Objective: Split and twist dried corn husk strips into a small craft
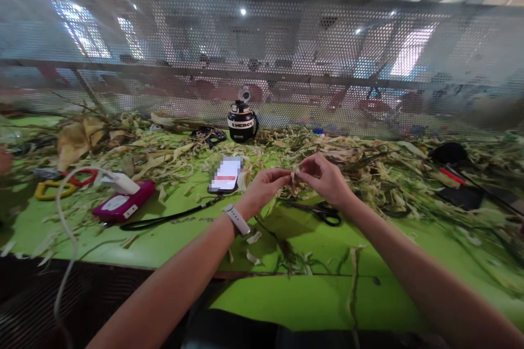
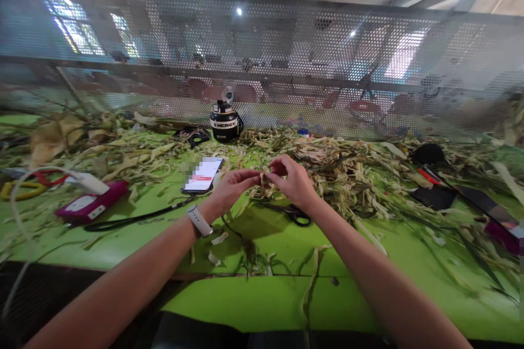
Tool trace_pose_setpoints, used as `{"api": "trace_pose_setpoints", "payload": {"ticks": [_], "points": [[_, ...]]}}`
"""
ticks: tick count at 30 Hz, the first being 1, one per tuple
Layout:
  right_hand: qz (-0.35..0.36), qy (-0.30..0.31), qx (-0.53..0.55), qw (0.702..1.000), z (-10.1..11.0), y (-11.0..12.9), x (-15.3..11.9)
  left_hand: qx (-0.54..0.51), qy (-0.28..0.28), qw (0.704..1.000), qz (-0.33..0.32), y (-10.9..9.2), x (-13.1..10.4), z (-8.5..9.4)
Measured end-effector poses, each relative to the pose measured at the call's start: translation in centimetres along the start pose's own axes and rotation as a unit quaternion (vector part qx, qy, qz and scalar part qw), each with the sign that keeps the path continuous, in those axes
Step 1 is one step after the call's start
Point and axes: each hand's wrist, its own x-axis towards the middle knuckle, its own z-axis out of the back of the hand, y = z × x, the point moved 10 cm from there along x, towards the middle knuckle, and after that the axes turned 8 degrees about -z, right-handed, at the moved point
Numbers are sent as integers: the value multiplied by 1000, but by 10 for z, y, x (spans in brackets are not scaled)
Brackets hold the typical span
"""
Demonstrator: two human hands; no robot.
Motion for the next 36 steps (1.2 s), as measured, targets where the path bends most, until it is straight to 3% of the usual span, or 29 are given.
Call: {"api": "trace_pose_setpoints", "payload": {"ticks": [9,15,18,22,26,36], "points": [[40,-14,-84,996,1,14,-4,34,44,998,-5,4,0,-5],[58,0,-113,992,-2,21,-6,72,39,997,-8,2,1,-2],[48,10,-74,996,-3,14,-5,69,23,997,-13,0,2,1],[-3,34,56,998,-6,-3,1,49,-4,999,-13,-1,2,6],[-65,62,177,980,-13,-15,4,37,13,999,-10,-3,0,1],[-109,70,219,967,-15,-24,6,94,38,994,-46,-5,3,-3]]}}
